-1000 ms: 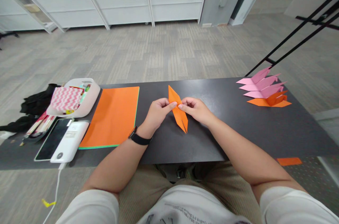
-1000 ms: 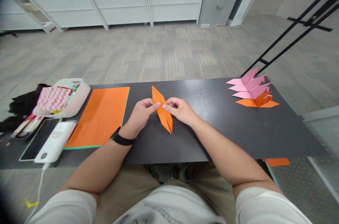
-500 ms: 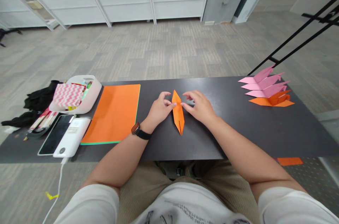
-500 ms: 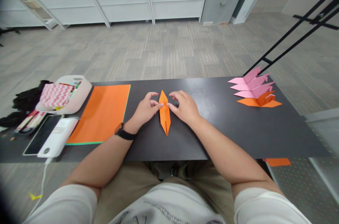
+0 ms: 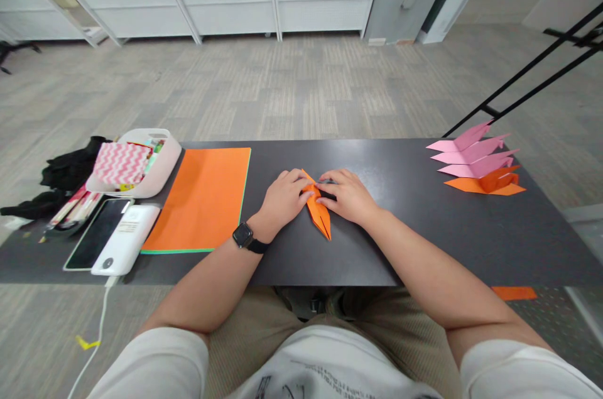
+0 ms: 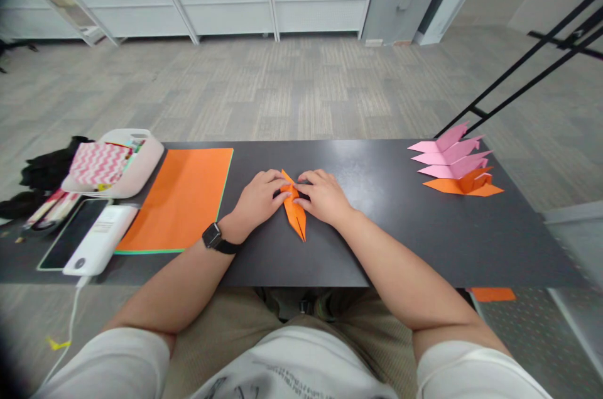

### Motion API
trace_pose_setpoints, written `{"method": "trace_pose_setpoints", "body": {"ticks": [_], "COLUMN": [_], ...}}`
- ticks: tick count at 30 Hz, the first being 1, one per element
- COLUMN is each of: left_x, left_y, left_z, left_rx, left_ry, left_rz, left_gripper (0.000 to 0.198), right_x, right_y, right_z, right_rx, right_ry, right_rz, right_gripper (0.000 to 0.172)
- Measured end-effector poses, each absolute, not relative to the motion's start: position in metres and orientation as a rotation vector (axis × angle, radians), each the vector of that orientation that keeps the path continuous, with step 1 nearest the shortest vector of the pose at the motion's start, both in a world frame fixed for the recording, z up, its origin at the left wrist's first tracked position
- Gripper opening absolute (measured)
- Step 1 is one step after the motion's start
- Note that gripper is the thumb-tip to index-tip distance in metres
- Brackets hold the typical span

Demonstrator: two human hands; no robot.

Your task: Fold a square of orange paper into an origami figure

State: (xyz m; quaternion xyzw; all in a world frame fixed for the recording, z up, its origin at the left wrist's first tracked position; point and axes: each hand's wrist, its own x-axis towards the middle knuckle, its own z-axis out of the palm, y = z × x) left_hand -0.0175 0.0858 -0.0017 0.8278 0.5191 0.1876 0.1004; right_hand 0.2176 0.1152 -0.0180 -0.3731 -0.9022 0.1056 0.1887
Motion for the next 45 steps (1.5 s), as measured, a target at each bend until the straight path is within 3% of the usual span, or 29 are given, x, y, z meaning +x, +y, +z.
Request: {"method": "trace_pose_setpoints", "body": {"ticks": [8, 13, 32, 40, 45], "left_x": [-0.021, -0.017, -0.015, -0.023, -0.027], "left_y": [0.073, 0.071, 0.06, 0.064, 0.066], "left_z": [0.007, -0.001, 0.002, -0.003, -0.006], "left_rx": [2.537, 2.6, 2.518, 2.527, 2.531], "left_ry": [1.533, 1.499, 1.631, 1.56, 1.522], "left_rz": [0.326, 0.31, 0.229, 0.246, 0.253], "left_gripper": [0.038, 0.035, 0.058, 0.064, 0.082], "right_x": [0.216, 0.217, 0.219, 0.226, 0.228], "right_y": [0.114, 0.113, 0.115, 0.118, 0.118], "right_z": [-0.018, -0.019, -0.017, -0.01, -0.007], "right_rx": [-0.952, -0.931, -0.9, -0.864, -0.86], "right_ry": [-2.586, -2.606, -2.667, -2.75, -2.778], "right_rz": [0.334, 0.33, 0.331, 0.35, 0.379], "right_gripper": [0.034, 0.033, 0.029, 0.037, 0.043]}}
